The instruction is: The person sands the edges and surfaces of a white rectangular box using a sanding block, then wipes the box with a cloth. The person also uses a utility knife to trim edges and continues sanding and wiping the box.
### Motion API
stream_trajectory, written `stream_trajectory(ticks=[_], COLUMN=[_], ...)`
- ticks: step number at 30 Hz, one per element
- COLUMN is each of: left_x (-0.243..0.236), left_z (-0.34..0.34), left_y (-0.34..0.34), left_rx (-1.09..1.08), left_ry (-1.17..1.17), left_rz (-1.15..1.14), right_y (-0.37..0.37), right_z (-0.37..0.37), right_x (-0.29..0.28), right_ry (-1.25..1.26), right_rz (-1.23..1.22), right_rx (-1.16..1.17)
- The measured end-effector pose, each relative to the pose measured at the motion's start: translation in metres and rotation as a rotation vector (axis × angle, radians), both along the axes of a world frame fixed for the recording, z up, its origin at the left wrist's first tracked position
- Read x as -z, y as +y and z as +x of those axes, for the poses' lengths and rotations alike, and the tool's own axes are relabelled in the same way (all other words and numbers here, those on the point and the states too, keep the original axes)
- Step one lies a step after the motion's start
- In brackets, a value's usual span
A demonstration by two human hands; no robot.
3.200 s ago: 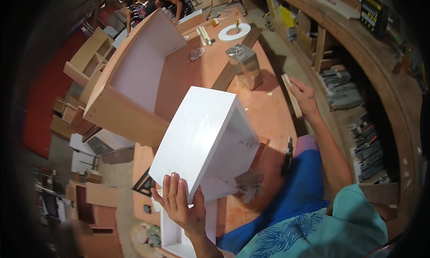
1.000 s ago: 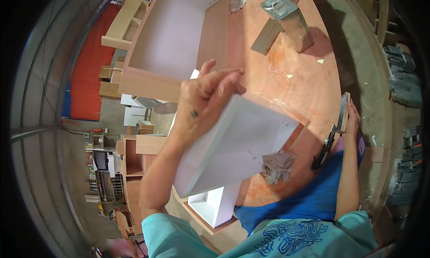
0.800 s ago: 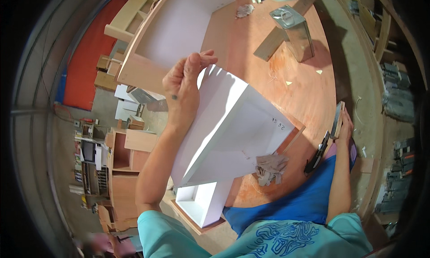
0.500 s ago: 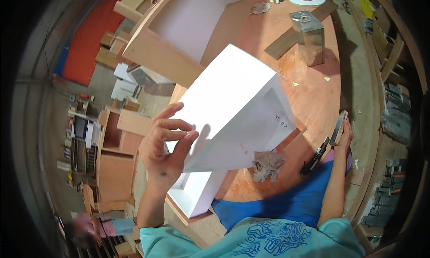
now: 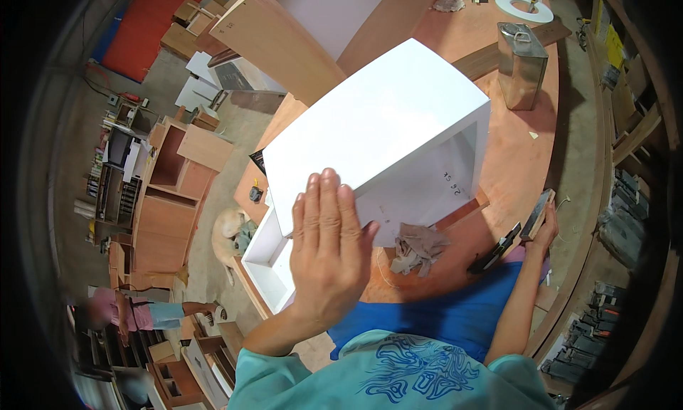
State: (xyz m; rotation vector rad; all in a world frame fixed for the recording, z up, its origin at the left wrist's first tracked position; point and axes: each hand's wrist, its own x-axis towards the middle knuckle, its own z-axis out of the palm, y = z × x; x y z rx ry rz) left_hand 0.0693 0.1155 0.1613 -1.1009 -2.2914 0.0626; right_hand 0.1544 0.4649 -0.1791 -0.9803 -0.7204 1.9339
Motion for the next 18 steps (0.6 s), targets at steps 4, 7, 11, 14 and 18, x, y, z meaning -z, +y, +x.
stream_trajectory(ticks=[4, 7, 11, 14, 18], left_x=[0.001, 0.009, 0.0, -0.008, -0.022], left_z=[-0.009, -0.018, -0.027, -0.024, -0.009], left_y=[0.039, 0.065, 0.089, 0.078, 0.025], left_rx=[0.064, 0.145, 0.276, 0.291, 0.182], left_ry=[0.06, 0.079, 0.086, 0.003, -0.177], left_rz=[0.037, 0.039, 0.001, 0.028, 0.137], right_y=[0.002, -0.003, -0.006, -0.019, -0.056], right_z=[0.0, -0.005, -0.005, -0.003, -0.011], right_x=[0.001, -0.007, 0.003, -0.002, -0.06], right_ry=[0.033, 0.025, -0.11, -0.166, -0.109], right_rz=[-0.012, 0.02, 0.263, 0.419, 0.67], right_rx=[0.006, -0.046, -0.091, -0.109, -0.18])
